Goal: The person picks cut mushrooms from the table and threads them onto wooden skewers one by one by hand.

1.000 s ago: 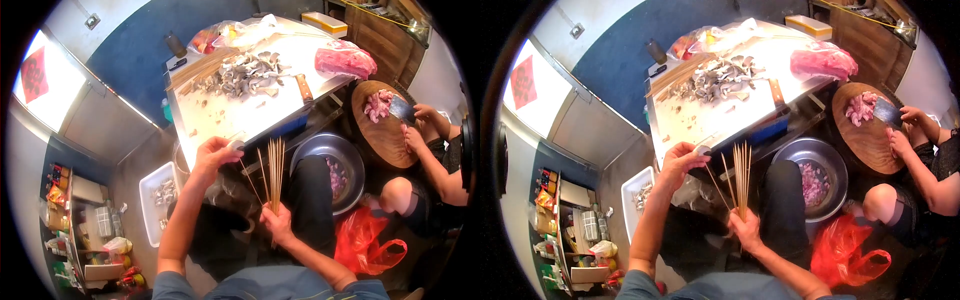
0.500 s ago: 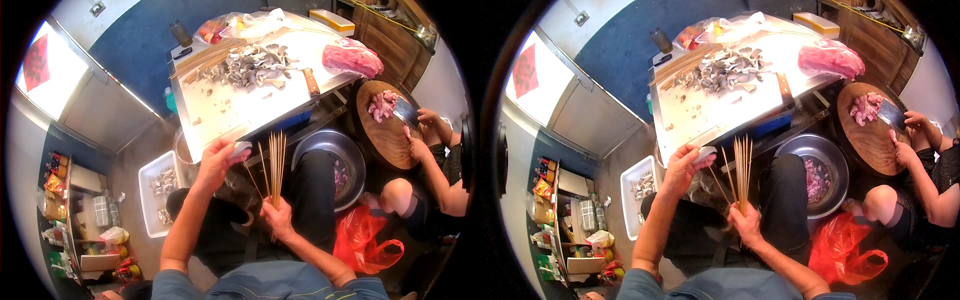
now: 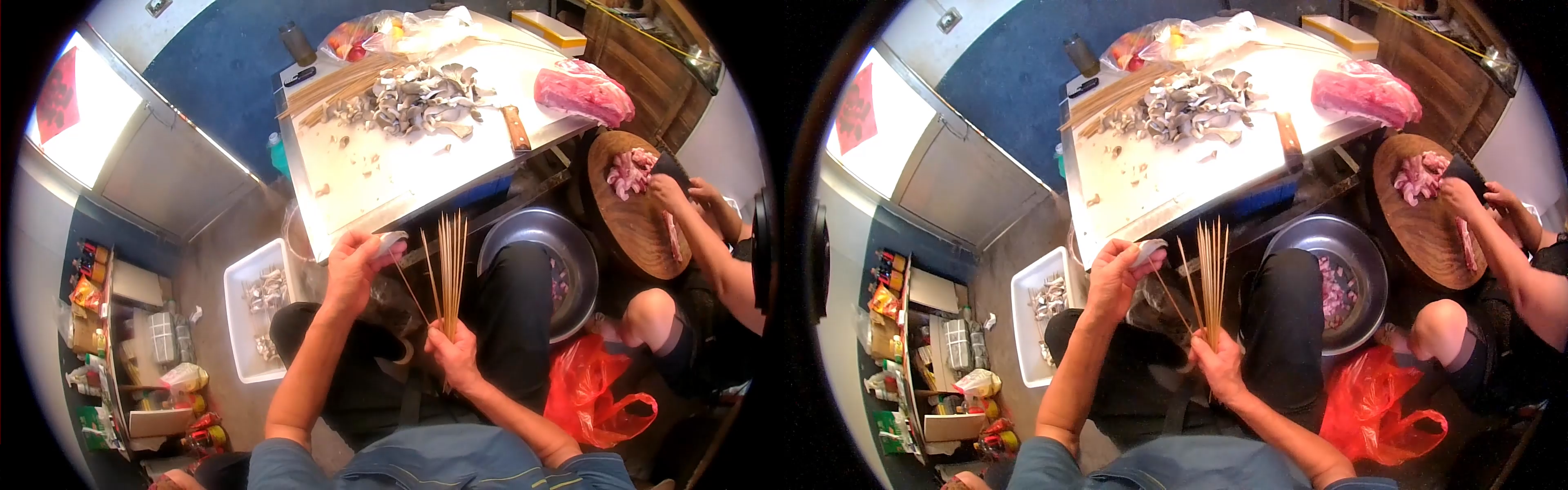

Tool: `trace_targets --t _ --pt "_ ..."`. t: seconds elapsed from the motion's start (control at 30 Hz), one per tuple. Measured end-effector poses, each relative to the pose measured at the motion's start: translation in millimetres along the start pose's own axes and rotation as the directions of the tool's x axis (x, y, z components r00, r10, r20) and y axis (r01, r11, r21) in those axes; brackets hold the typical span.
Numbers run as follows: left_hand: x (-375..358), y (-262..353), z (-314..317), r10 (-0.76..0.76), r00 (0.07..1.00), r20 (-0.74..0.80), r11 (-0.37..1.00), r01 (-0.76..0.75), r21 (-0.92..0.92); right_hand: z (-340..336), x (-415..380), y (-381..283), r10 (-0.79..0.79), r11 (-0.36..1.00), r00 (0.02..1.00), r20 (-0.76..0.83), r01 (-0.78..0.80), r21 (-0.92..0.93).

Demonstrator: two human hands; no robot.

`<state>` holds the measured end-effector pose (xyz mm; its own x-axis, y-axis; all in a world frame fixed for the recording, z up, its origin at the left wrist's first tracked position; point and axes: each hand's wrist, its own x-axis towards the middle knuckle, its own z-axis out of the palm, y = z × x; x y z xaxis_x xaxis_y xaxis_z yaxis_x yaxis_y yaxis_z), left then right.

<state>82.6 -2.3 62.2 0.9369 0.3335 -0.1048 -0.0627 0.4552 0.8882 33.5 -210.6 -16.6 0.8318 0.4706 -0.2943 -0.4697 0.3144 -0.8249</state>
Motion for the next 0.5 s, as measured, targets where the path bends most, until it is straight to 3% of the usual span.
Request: trace_targets --t 0.23,0.33,0.4,0.5 --pt "-4 -2 3 0.006 0.999 -0.04 1.0 -0.006 -0.017 0 -2 -3 0.015 0.999 1.0 -0.002 -0.015 -0.031" --pt "-8 -6 2 0.056 0.998 -0.03 0.997 -0.055 0.045 0 -3 -4 0.036 0.998 0.999 -0.007 -0.036 -0.055" --pt "-11 -6 3 0.015 1.0 -0.012 0.98 -0.012 0.2 0 -4 -3 0.036 0.998 0.999 -0.012 -0.036 -0.053" --pt "-21 -15 9 -0.065 0.994 0.089 0.964 0.039 0.262 1 -3 -3 0.024 0.999 1.0 -0.02 -0.025 -0.042"
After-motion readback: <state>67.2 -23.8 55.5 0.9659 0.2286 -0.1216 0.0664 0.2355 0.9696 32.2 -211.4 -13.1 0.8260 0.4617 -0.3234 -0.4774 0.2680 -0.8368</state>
